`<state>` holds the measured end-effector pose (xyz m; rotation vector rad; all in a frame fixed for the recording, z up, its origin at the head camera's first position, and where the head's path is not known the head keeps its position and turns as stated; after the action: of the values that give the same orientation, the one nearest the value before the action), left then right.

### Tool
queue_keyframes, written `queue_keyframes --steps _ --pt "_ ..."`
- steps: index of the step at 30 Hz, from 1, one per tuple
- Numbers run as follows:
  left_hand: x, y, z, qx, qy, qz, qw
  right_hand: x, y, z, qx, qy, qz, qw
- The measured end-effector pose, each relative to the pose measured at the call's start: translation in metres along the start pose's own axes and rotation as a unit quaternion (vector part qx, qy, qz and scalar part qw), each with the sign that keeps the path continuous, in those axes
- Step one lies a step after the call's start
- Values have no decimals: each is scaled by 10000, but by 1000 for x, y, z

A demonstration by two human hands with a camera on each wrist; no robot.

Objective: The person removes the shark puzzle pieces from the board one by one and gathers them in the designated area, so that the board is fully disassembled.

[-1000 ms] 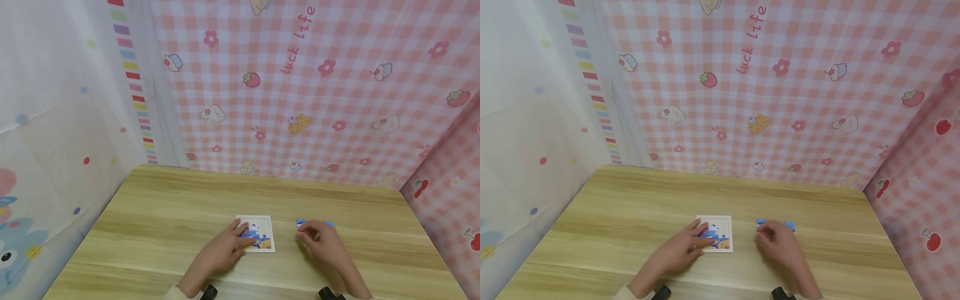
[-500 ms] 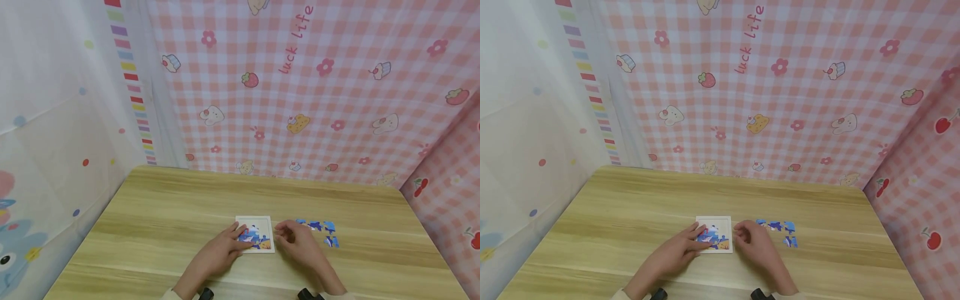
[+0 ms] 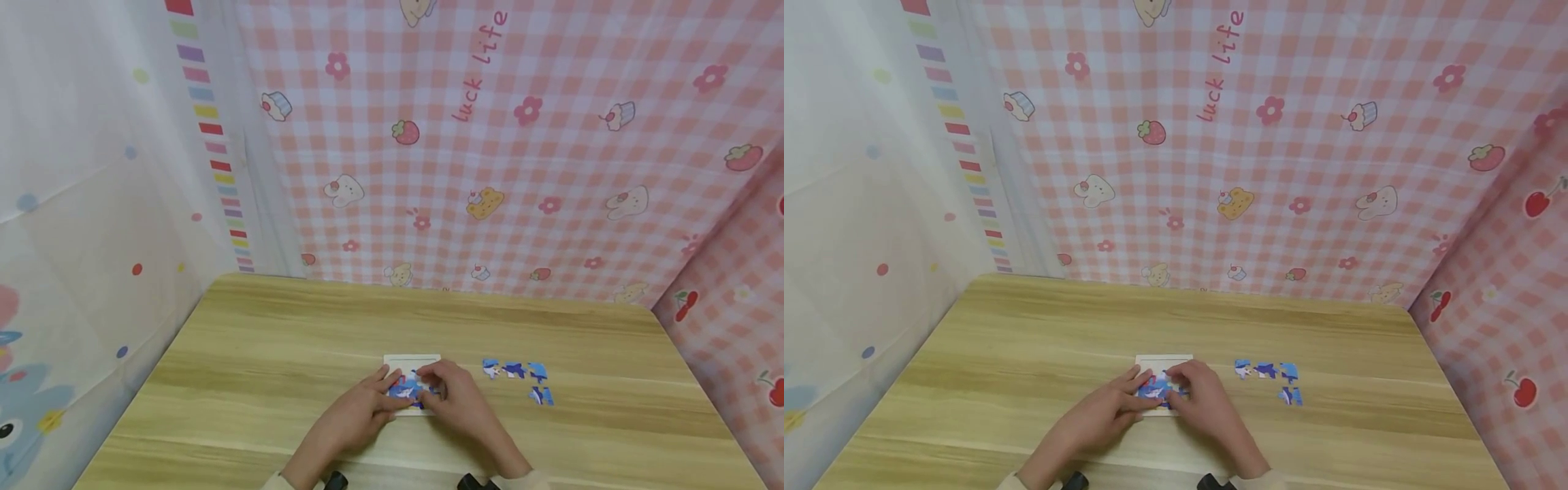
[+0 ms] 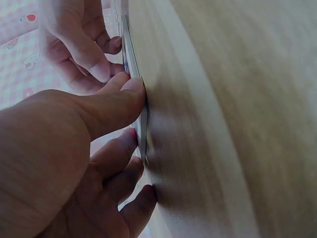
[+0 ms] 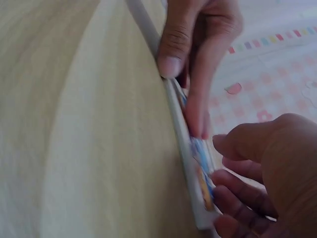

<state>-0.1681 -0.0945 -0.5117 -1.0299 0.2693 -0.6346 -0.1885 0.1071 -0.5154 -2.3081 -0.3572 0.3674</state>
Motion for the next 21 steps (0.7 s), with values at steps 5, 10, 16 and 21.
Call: queue_keyframes --steps 5,10,16,21 --pt "1 -1 1 -8 -1 1 10000 -4 10 -2 181 66 187 9996" --pt "2 -2 2 19 -10 22 10000 -5 14 -1 166 286 315 9990" --pt "3 -2 2 37 -27 15 10000 -5 15 1 179 314 324 9988" --pt "2 -2 3 -25 56 55 10000 -8 13 2 242 209 333 9989"
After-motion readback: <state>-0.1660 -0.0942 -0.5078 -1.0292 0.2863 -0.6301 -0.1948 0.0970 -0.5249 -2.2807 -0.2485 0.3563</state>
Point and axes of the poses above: each hand's wrist, its own x-axis away from the middle knuckle, its own y-axis out of the palm, z = x × y, the point moved 3 cm from there along -x, towards the middle knuckle, and after that the axes turned 4 degrees about -z, right-handed, at the moved point
